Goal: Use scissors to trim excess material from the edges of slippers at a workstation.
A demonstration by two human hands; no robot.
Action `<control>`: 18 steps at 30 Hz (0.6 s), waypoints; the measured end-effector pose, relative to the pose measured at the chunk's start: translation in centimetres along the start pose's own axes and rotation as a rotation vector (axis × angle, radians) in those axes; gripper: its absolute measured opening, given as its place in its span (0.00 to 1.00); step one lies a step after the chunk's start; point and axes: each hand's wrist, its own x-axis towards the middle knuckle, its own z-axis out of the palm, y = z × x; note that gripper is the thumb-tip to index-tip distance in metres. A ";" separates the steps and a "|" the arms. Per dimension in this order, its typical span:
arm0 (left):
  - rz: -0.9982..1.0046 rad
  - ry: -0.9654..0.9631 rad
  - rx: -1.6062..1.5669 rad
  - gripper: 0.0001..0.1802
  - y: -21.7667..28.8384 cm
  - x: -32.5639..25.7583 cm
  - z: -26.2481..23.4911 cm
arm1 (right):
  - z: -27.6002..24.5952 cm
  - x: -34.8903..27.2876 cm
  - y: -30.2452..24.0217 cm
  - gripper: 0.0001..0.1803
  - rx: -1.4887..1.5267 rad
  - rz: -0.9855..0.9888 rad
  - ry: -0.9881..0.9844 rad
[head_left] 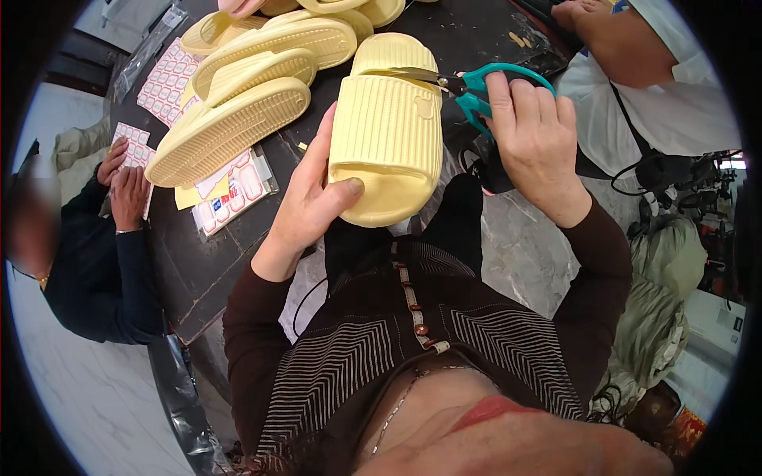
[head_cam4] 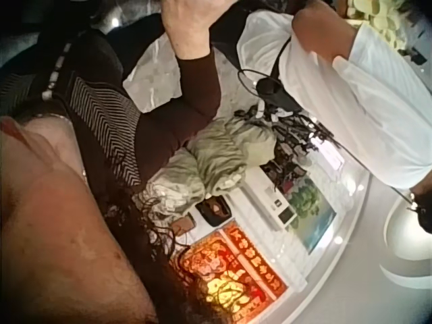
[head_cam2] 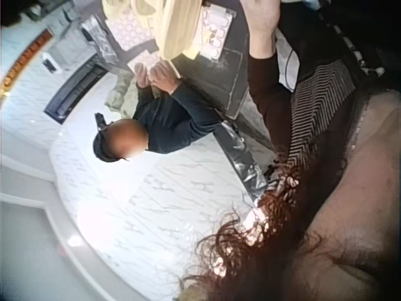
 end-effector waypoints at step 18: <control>-0.014 0.001 -0.002 0.50 -0.5 0.3 -0.3 | 0.4 -0.2 1.3 0.25 0.101 -0.014 -0.104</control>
